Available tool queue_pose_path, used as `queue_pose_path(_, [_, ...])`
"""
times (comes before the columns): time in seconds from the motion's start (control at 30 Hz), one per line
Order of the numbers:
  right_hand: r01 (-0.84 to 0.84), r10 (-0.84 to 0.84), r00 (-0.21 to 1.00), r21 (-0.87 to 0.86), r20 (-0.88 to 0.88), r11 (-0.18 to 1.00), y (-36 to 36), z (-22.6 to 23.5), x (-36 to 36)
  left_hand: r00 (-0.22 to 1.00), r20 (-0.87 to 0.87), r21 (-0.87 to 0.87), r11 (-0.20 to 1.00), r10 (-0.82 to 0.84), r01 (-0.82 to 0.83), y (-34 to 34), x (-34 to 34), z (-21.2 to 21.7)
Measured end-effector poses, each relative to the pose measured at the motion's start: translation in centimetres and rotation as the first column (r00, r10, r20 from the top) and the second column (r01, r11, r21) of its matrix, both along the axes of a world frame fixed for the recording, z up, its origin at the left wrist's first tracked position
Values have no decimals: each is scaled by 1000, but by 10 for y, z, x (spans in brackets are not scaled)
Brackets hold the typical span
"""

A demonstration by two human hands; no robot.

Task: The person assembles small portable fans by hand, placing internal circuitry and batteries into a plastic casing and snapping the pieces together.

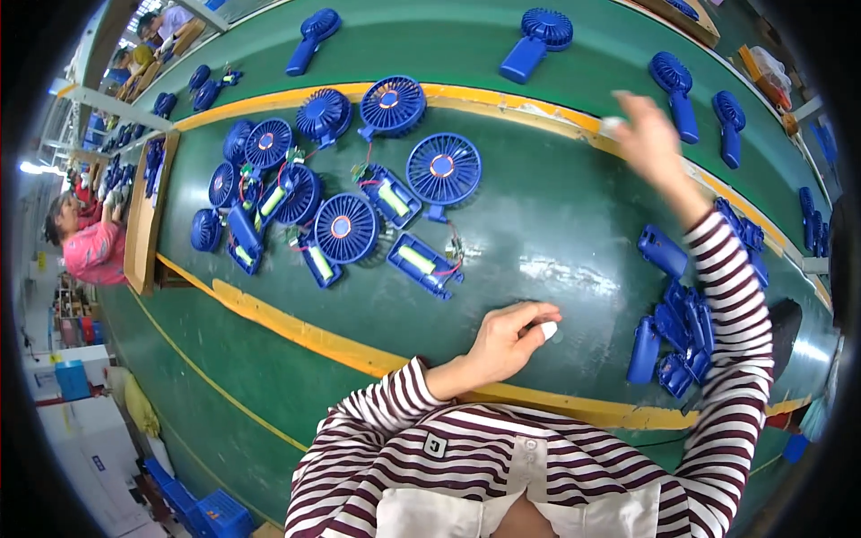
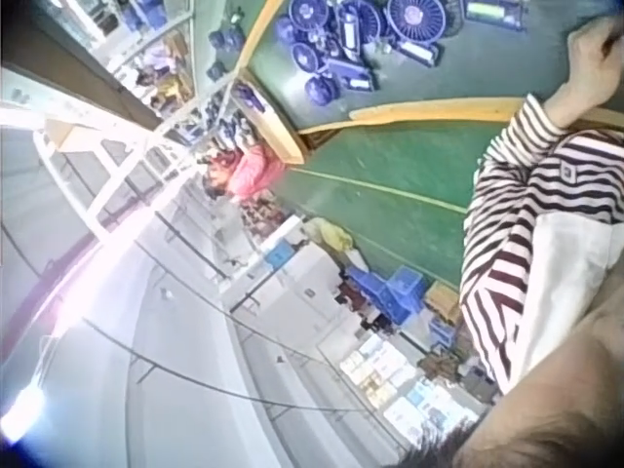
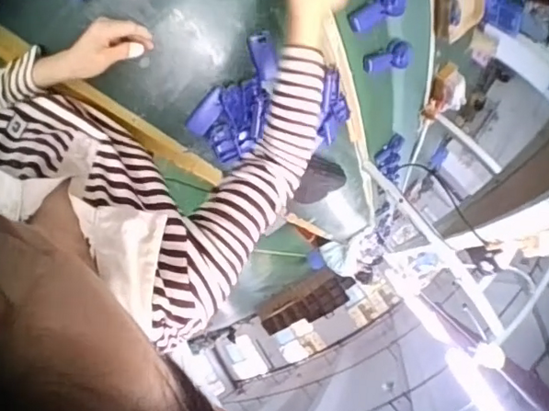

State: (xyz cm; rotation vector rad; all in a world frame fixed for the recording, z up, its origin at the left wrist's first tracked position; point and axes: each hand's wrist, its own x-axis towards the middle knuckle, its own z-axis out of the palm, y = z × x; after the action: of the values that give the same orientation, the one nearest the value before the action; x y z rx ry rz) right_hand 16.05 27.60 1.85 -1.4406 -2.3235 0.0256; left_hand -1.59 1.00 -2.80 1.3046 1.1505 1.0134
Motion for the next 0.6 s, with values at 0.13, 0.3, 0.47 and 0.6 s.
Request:
queue_pose_path(0.13, [-325, 299, 931, -104, -208, 940, -71, -4, -128, 997, 79, -60, 998, -3, 8, -3, 0, -1])
queue_pose_path(0.3, [-202, 166, 978, -381, -125, 903, -102, 7, -180, 999, 38, 76, 997, 10, -12, -32, -31, 16])
queue_pose_path(0.47, [-216, 112, 954, -377, -279, 901, -117, 5, -152, 865, -410, 504, 862, 291, -51, -21, -106, 42])
queue_pose_path(0.6, [-244, -32, 818, -398, -574, 884, -133, -10, -110, 647, -755, 380, 876, 107, 299, 5, -131, 41])
